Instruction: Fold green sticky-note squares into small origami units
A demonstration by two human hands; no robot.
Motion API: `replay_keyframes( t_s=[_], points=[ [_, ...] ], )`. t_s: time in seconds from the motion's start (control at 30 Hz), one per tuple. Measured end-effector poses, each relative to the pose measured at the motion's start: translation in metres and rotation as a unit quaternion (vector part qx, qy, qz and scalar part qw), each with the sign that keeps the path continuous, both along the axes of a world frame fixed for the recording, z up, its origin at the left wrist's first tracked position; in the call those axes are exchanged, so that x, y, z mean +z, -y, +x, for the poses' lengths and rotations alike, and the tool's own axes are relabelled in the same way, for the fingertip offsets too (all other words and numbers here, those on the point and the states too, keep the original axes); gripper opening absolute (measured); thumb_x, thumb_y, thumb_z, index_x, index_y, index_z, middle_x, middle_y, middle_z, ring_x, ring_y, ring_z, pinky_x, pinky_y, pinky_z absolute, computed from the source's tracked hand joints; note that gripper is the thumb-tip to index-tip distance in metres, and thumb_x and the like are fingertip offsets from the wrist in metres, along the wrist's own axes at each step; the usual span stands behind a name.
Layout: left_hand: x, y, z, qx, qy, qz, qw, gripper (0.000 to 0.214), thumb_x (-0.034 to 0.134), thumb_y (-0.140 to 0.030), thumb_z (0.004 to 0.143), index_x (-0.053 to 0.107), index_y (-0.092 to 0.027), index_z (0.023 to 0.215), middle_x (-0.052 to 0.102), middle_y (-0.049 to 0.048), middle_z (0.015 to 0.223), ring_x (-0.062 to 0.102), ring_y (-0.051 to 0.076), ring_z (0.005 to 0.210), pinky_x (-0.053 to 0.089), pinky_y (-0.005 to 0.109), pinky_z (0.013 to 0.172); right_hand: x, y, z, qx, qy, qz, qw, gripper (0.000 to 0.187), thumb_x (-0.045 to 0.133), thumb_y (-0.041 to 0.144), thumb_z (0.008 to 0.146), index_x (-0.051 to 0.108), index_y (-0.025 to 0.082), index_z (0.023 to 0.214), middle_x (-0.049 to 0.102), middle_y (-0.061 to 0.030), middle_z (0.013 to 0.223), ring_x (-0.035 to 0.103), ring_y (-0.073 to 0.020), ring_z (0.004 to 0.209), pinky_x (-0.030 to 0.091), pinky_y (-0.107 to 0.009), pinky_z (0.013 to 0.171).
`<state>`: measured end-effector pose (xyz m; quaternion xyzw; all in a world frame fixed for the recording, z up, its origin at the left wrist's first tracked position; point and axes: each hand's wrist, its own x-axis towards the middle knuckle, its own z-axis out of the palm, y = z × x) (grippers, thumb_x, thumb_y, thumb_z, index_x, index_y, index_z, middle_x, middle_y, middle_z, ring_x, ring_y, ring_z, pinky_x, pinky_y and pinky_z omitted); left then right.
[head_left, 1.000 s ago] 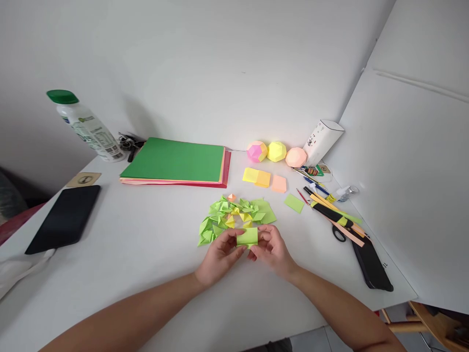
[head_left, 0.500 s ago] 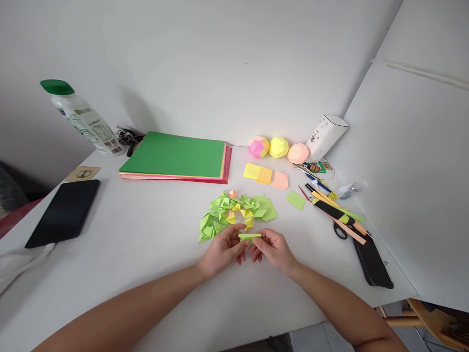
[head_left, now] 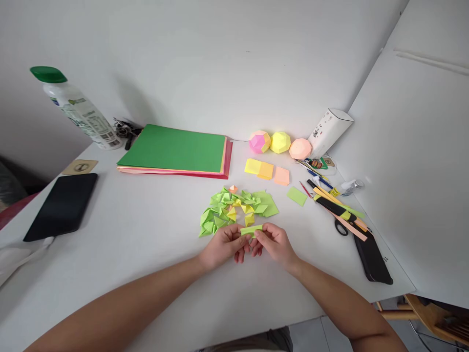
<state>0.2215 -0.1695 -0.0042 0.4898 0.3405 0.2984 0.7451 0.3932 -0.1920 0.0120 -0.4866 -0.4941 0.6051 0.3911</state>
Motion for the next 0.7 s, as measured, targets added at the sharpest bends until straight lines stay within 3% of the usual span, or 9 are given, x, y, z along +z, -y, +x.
replay_keyframes(
  t_s=[0.7],
  points=[
    [0.0048, 0.0004, -0.0001, 0.002, -0.013, -0.012, 1.000, 0.031, 0.055, -0.043, 0.081, 0.051, -0.014, 0.069, 0.062, -0.0005, 0.059, 0.057, 0.009, 0.040, 0.044, 0.019, 0.037, 0.0006, -0.0027, 0.0005, 0.007, 0.009, -0.007, 1.000, 0.027, 0.054, 0.040, 0.084, 0.054, 0.014, 0.077, 0.066, -0.0031, 0.065, 0.064, -0.0145, 0.050, 0.046, -0.023, 0.045]
  ],
)
